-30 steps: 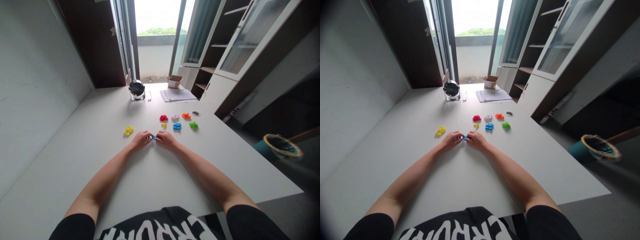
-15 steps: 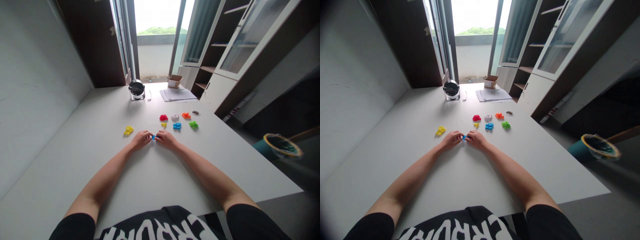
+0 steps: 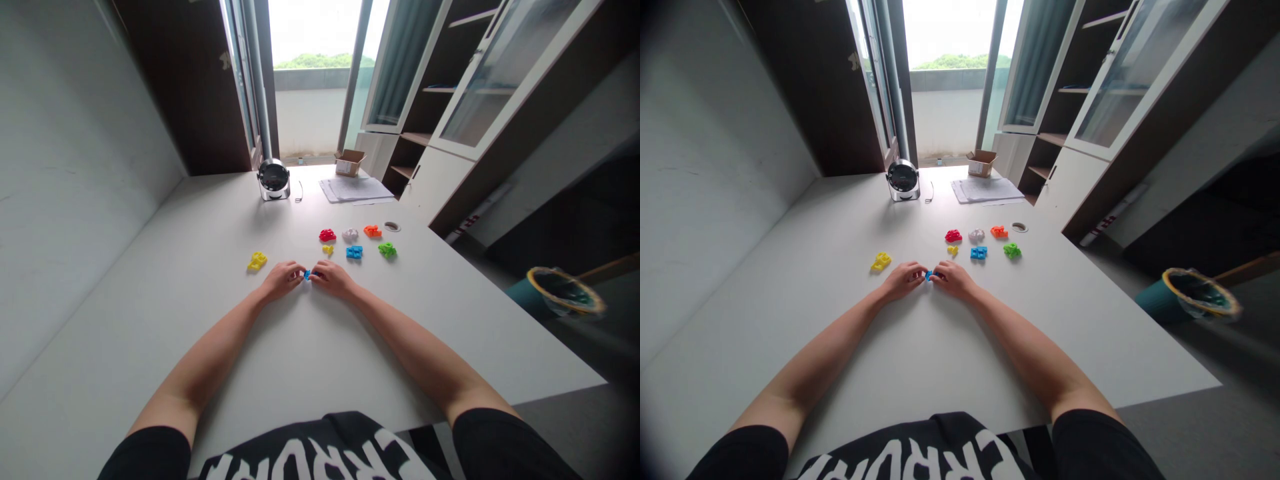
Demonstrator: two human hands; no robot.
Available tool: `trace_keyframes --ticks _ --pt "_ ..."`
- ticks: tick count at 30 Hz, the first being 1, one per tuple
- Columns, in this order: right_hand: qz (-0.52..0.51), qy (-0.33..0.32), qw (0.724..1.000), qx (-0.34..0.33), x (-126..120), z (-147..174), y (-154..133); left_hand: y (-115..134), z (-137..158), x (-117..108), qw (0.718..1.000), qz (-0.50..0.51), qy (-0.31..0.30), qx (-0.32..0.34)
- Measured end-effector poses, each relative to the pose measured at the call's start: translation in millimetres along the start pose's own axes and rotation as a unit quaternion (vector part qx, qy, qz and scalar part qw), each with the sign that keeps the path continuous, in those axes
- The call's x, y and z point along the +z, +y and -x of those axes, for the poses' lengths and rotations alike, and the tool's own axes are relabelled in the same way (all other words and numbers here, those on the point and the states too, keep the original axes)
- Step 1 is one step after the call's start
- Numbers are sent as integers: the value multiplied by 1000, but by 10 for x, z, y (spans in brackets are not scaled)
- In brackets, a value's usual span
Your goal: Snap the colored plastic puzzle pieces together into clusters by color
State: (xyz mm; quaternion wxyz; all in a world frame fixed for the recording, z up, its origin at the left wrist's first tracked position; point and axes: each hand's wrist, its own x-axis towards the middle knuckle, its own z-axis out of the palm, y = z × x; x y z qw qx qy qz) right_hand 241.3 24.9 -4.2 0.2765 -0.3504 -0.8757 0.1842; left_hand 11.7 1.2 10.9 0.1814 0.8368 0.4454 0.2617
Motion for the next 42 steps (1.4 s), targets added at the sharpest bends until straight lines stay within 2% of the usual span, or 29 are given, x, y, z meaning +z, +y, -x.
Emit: trace_keyframes --ticks 42 --pt "14 -3 1000 7 17 2 16 10 -1 -15 1000 -13 -5 3"
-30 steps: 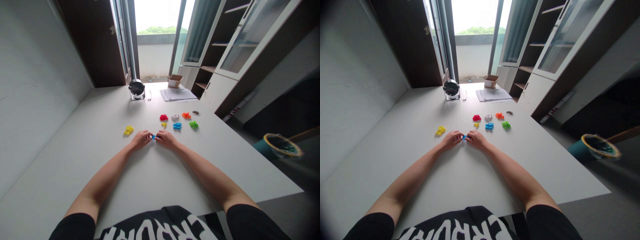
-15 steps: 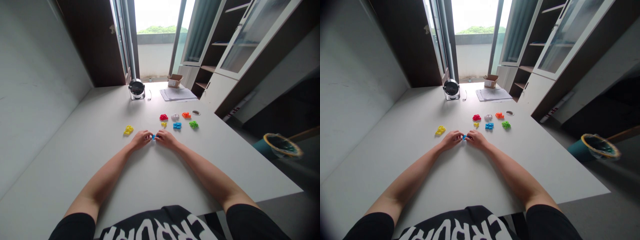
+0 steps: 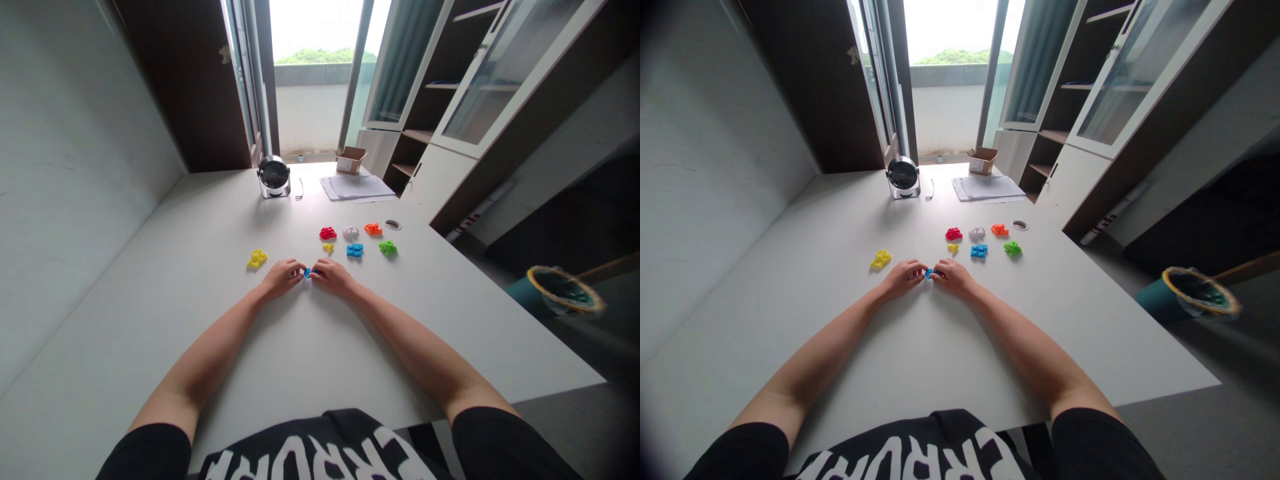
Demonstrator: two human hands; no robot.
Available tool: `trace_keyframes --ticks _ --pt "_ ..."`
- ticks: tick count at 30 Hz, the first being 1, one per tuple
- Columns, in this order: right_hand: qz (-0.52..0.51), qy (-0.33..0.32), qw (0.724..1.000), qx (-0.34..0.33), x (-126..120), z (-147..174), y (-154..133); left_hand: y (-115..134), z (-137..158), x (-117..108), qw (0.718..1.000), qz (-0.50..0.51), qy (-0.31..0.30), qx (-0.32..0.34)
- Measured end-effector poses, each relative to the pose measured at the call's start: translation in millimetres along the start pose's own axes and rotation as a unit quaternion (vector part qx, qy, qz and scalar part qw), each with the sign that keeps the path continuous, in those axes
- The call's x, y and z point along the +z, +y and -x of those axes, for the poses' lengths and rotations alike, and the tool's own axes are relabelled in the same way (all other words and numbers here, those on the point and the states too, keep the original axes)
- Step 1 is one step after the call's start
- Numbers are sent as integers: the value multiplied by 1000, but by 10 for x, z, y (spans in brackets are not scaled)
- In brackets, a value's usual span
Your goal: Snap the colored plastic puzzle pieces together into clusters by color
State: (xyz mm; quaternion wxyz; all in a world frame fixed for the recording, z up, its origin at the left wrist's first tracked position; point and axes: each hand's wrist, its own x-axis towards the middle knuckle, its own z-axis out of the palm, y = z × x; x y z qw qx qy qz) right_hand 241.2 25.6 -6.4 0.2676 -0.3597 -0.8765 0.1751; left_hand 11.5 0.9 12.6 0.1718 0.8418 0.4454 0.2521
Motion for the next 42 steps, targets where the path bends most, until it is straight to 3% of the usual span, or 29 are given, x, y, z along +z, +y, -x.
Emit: trace_keyframes --ticks 42 --pt "-3 0 1000 0 3 1 0 3 7 -6 1000 8 5 2"
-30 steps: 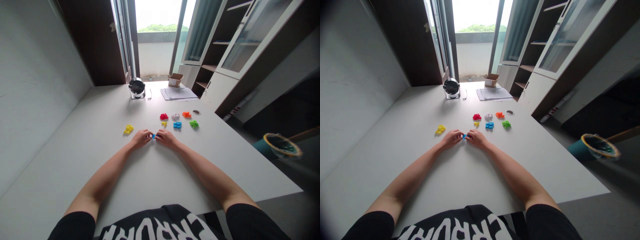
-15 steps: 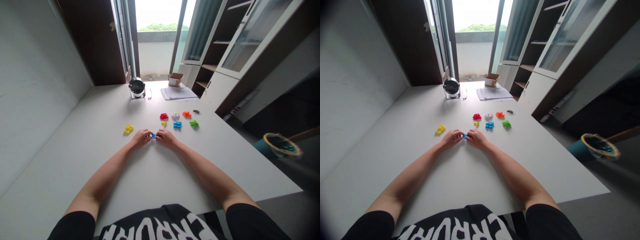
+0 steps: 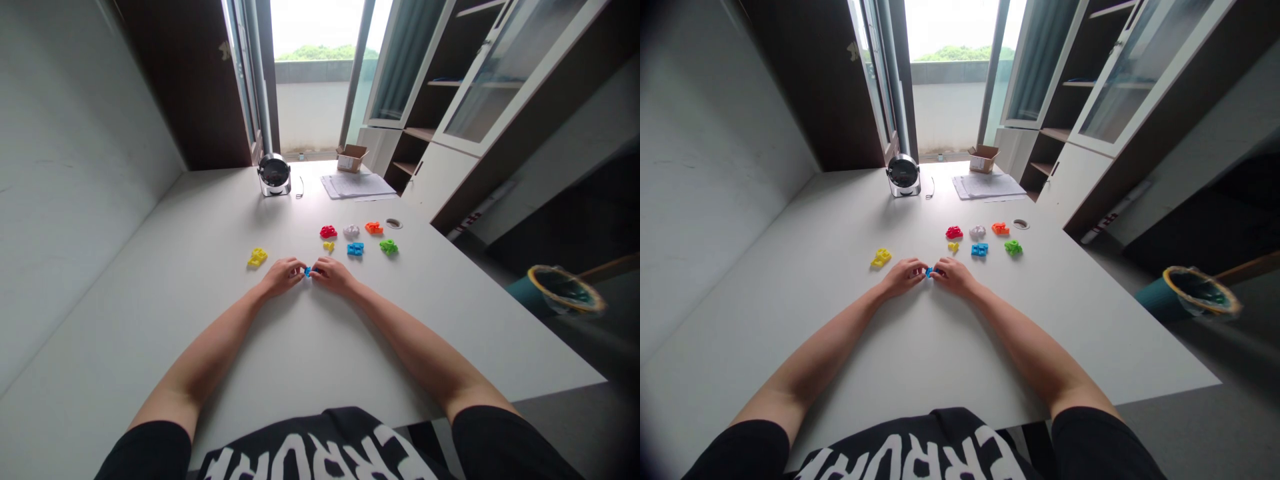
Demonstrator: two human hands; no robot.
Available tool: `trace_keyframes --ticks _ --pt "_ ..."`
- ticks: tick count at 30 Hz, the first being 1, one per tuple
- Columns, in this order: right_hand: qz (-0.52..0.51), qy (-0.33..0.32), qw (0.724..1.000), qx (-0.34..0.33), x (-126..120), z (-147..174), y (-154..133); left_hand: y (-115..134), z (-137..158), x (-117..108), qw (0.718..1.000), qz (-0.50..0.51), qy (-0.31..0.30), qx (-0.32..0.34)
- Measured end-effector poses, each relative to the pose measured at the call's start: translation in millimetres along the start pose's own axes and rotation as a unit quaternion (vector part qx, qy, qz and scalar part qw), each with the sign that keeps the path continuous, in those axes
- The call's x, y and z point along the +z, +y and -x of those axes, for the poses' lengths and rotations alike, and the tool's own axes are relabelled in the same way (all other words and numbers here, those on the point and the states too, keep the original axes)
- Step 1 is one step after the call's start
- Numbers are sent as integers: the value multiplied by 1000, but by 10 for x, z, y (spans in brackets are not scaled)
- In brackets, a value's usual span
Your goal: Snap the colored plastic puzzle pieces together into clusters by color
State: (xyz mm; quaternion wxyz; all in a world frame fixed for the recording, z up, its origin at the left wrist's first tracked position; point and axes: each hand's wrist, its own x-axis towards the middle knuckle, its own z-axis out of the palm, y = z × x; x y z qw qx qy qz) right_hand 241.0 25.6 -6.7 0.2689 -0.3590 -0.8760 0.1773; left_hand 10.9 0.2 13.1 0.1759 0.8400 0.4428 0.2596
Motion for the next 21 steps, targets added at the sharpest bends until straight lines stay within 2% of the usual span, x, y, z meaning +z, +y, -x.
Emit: trace_keyframes --ticks 21 --pt "6 7 1000 -1 17 1 13 -20 -2 6 1000 2 1 5"
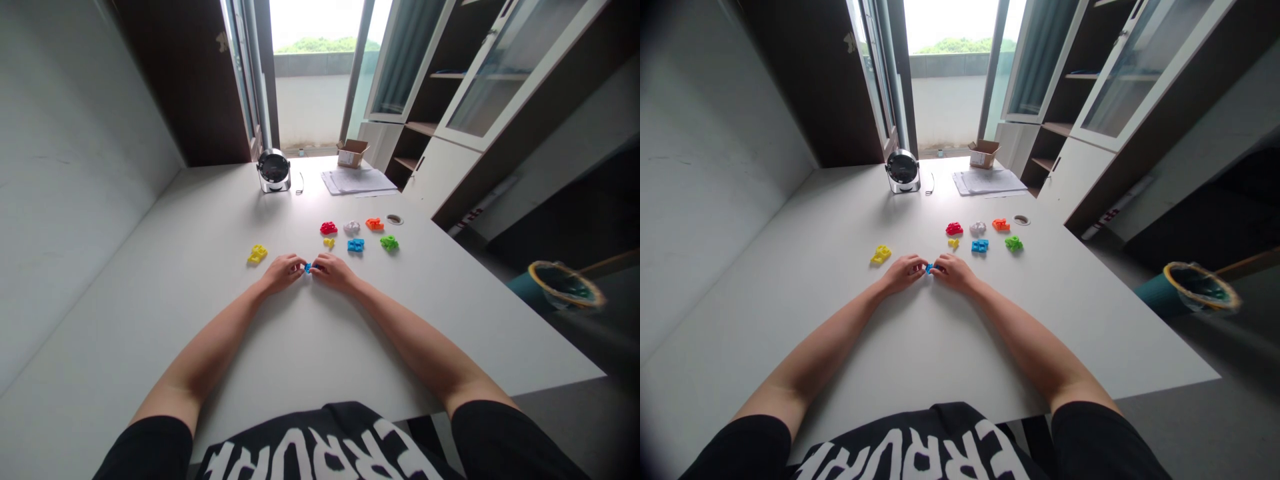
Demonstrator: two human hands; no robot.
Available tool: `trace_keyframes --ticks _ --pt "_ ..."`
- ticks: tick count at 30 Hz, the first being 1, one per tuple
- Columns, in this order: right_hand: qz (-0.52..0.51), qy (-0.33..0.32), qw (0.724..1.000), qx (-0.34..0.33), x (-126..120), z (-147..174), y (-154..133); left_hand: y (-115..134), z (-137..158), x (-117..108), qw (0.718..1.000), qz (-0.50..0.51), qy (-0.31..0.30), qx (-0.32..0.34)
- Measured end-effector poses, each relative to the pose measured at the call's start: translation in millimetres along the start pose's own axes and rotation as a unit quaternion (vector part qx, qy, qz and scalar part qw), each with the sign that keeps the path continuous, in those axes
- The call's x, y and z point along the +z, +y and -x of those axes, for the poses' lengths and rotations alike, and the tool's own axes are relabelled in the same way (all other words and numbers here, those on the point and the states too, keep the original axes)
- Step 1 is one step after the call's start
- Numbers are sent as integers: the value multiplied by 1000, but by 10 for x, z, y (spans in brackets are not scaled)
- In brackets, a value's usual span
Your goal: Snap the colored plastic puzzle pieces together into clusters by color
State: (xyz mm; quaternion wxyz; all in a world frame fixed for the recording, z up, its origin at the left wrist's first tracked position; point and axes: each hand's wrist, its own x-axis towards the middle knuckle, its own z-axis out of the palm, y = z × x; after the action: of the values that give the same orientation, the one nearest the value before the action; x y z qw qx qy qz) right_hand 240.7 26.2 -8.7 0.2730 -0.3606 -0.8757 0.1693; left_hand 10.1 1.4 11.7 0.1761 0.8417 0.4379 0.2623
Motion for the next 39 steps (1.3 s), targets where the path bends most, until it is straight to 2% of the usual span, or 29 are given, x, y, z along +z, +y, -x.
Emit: trace_keyframes --ticks 39 --pt "-5 -3 1000 -7 -39 0 -38 24 4 -14 1000 -12 -2 -9"
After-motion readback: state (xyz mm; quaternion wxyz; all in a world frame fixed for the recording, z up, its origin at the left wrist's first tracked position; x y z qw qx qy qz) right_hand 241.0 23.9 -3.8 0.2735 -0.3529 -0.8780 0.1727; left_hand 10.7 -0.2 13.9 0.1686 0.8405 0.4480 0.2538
